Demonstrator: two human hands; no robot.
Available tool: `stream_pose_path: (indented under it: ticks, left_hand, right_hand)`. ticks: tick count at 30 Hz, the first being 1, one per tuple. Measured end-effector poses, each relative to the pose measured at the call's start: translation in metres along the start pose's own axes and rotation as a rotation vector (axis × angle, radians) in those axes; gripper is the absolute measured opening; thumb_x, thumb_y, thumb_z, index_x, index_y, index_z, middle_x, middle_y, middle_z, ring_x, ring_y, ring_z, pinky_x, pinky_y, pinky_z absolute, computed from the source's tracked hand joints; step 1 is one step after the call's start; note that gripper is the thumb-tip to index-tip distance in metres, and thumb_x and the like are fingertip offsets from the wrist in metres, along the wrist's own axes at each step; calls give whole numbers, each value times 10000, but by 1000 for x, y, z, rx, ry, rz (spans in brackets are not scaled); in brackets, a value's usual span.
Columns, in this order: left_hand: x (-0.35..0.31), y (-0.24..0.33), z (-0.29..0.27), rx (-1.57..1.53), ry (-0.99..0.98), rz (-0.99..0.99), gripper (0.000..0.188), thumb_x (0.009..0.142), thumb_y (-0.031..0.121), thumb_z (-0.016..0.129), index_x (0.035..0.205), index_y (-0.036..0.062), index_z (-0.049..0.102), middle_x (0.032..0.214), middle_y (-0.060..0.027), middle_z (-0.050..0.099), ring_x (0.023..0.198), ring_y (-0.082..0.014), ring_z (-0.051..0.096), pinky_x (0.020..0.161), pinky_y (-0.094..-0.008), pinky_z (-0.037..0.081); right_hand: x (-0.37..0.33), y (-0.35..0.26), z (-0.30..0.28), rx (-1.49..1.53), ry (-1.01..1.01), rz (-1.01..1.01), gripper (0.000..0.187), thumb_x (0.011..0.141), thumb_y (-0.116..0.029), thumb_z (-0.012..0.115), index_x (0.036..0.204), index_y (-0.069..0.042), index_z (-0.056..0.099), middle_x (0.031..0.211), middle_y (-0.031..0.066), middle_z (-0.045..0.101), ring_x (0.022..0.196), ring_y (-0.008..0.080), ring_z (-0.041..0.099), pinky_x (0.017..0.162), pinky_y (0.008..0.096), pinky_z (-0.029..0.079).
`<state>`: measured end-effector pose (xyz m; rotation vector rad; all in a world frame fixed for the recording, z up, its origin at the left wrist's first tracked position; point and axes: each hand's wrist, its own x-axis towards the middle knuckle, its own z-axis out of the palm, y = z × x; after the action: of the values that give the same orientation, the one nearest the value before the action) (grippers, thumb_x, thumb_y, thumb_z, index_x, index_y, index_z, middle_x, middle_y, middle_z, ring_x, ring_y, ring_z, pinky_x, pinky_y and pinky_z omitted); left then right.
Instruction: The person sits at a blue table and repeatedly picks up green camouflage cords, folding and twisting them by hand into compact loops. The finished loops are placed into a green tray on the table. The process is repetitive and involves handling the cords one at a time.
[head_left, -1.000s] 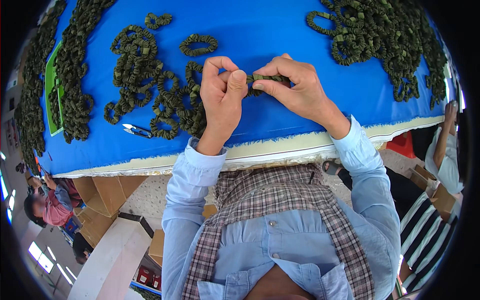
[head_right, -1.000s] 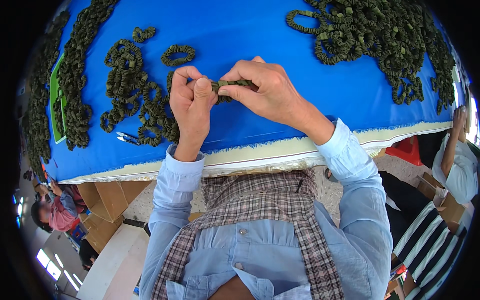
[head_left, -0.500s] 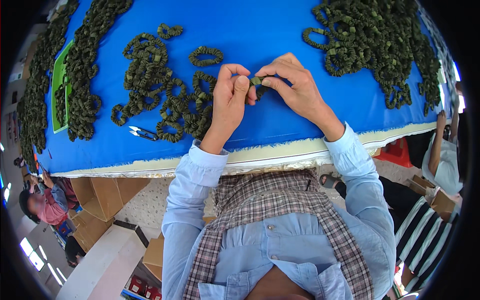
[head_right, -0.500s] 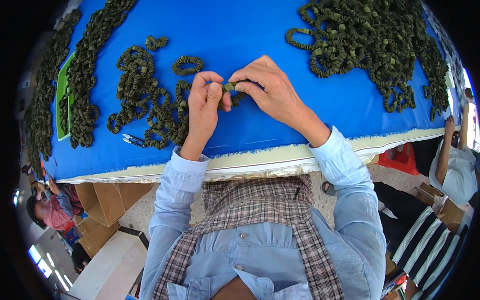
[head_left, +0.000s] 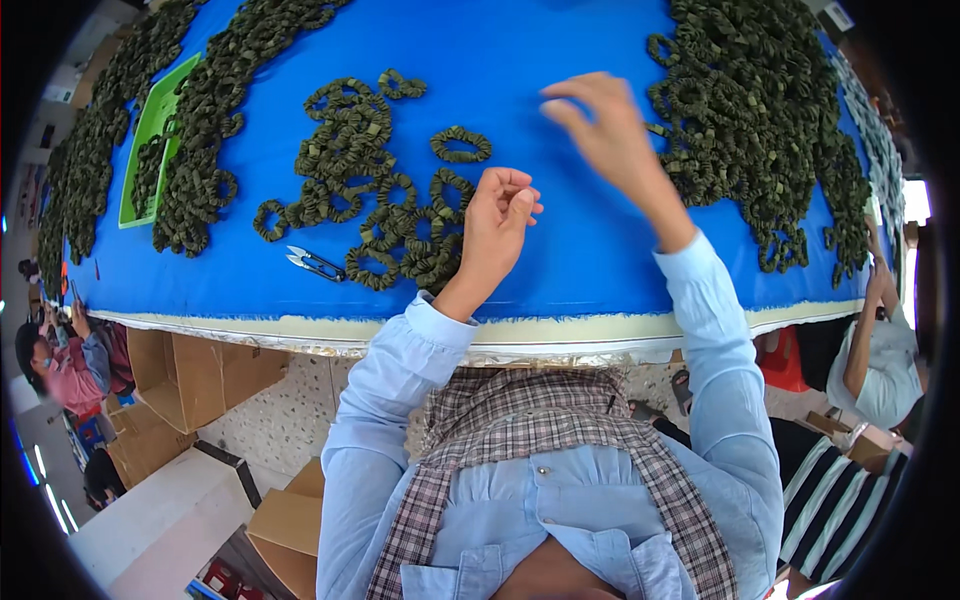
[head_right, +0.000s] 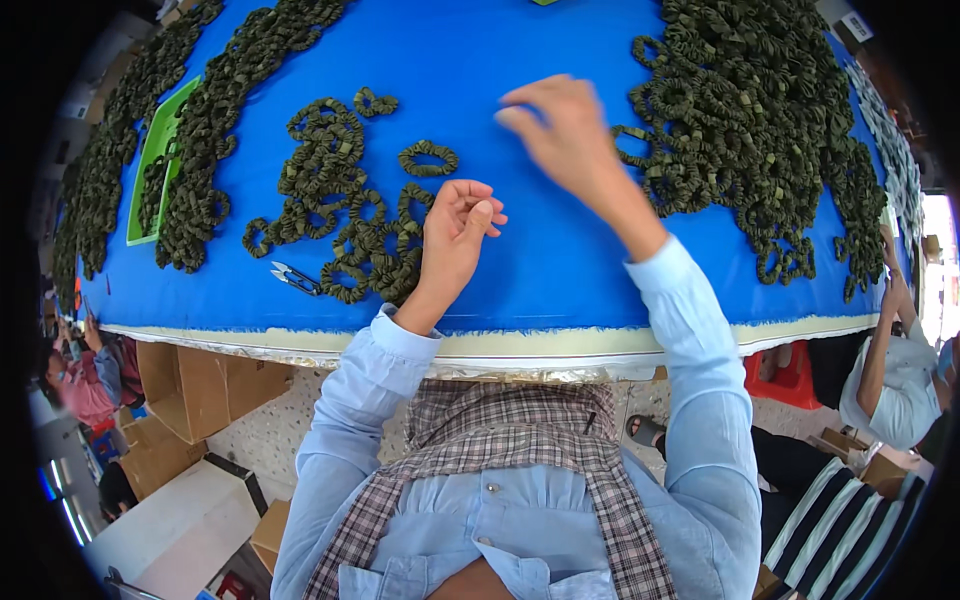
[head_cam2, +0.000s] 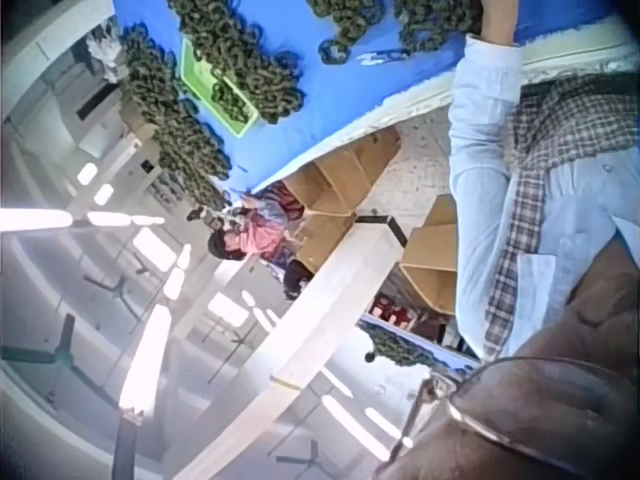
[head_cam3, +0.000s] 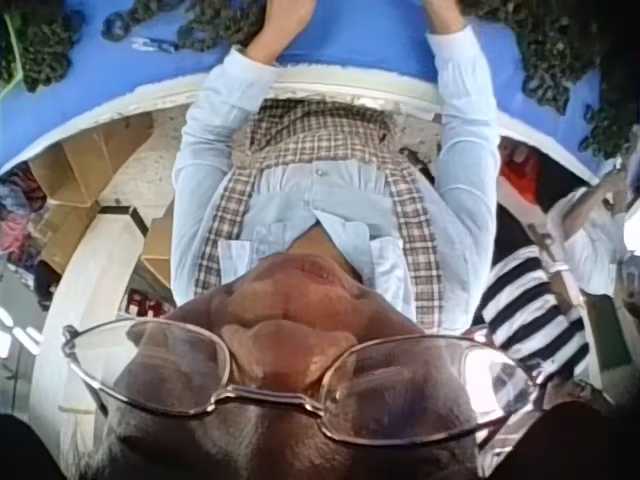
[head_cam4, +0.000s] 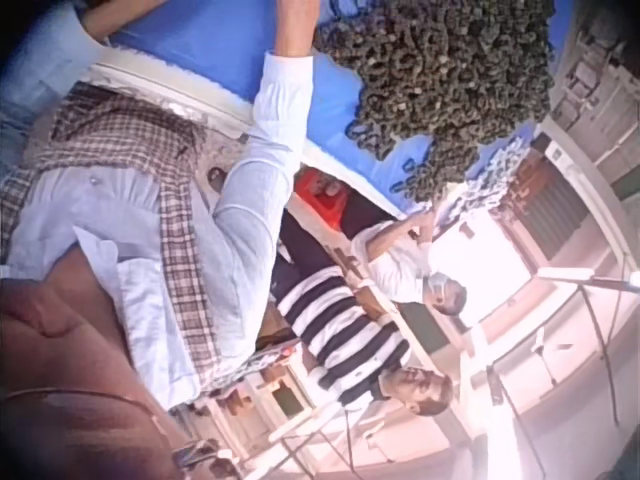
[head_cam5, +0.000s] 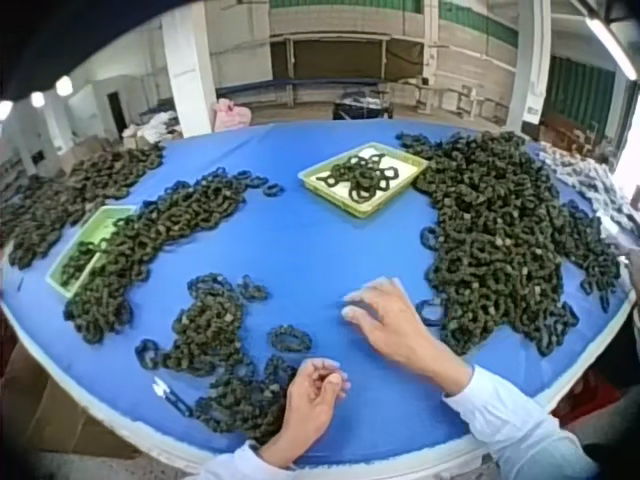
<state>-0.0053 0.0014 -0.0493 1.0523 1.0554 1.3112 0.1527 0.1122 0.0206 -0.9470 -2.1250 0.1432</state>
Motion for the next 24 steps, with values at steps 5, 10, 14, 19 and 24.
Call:
stream_pose_path:
  ticks: [5, 10, 14, 19, 24]
  left_hand:
    - [0, 3, 0, -30, 42, -8, 197, 940, 142, 548, 1047, -10, 481, 891, -101, 593, 773, -150, 616, 628, -258, 510]
    - [-3, -1, -5, -169, 233, -17, 217, 960, 152, 535, 1089, -3, 454, 939, -112, 588, 799, -171, 623, 650, -283, 513]
    - [-1, 13, -1, -285, 183, -9, 257, 966, 188, 549, 1119, 3, 456, 982, -115, 595, 811, -175, 626, 706, -295, 508]
    - [-2, 21, 2, -344, -27, -134, 259, 960, 202, 565, 1107, 3, 489, 935, -91, 624, 806, -162, 620, 731, -294, 499]
    - [-4, 19, 8, -372, -33, -159, 297, 938, 229, 607, 1085, -4, 498, 896, -102, 642, 769, -159, 630, 692, -288, 503]
  right_hand:
    - [8, -16, 81, 17, -214, 85, 203, 786, -191, 717, 900, -33, 662, 852, 104, 645, 883, 266, 578, 820, 371, 443]
    - [-2, -19, 49, 454, -319, 488, 170, 805, -121, 717, 876, -21, 599, 764, 27, 609, 714, 120, 571, 665, 266, 470]
    - [-33, -33, 4, 558, -242, 566, 161, 813, -104, 711, 838, -6, 586, 749, 55, 631, 671, 99, 585, 608, 257, 486]
    - [-62, -40, -11, 823, -213, 770, 273, 857, -140, 691, 1062, 10, 589, 856, 39, 643, 753, 90, 586, 684, 234, 489]
    - [-72, -37, -17, 1044, -219, 863, 358, 912, -194, 641, 1180, 33, 570, 936, 52, 652, 855, 105, 600, 774, 230, 483]
